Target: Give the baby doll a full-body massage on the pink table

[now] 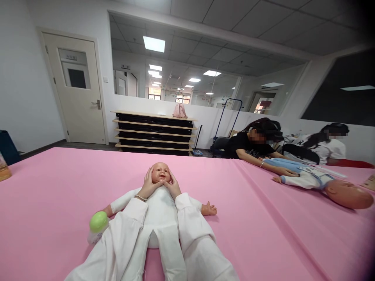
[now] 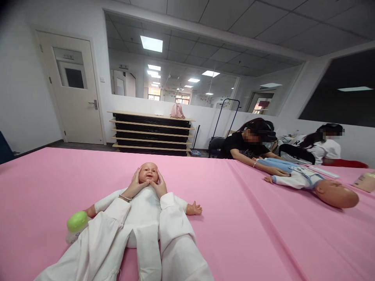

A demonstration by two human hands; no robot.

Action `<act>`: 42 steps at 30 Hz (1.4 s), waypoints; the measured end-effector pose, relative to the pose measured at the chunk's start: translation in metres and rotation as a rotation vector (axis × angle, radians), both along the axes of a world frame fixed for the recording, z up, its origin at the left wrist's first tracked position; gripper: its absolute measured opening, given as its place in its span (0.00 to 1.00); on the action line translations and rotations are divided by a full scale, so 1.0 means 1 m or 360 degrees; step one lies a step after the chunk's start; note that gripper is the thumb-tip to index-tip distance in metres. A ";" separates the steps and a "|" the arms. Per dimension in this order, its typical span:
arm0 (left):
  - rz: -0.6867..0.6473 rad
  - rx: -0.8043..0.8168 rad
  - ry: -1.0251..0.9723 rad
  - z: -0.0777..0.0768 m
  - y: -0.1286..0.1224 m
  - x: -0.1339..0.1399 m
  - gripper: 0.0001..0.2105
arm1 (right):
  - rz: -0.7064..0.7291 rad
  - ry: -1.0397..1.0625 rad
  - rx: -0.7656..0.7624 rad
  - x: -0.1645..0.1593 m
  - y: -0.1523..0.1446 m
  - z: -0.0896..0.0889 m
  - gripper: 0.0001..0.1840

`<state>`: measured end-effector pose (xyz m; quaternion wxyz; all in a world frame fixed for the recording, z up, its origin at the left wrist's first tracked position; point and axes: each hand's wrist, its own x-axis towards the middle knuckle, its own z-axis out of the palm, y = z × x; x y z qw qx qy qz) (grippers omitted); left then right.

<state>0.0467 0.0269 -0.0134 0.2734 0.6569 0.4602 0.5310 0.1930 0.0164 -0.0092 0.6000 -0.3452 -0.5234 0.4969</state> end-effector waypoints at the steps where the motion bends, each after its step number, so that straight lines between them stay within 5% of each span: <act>1: -0.0001 -0.0004 0.0005 0.000 0.000 0.000 0.39 | -0.0004 -0.0001 0.0000 0.000 0.000 0.000 0.47; 5: -0.0014 -0.0009 0.0007 0.002 -0.001 0.000 0.34 | -0.0038 0.0034 0.0010 -0.001 0.001 -0.002 0.42; 11: 0.0062 0.0022 0.0141 0.004 -0.005 0.003 0.44 | -0.0040 -0.0051 0.0074 -0.003 0.003 -0.004 0.44; 16: 0.0021 -0.0030 0.0097 0.005 -0.004 0.002 0.35 | -0.0096 -0.0019 0.0058 -0.004 0.004 -0.004 0.40; 23: 0.0085 -0.0013 0.0092 0.007 -0.007 0.005 0.41 | -0.0135 -0.0090 0.0034 -0.006 0.000 0.001 0.42; 31: 0.0059 -0.0141 0.0018 0.004 -0.002 0.001 0.32 | -0.0257 -0.0159 0.0085 -0.004 0.009 -0.008 0.35; 38: 0.0119 -0.0213 0.0082 0.027 -0.018 0.008 0.27 | -0.0375 -0.0332 0.0114 -0.003 -0.002 0.000 0.31; 42: 0.0083 -0.0267 0.0181 0.049 -0.070 0.004 0.28 | -0.0428 -0.0482 0.0104 0.003 -0.026 0.013 0.29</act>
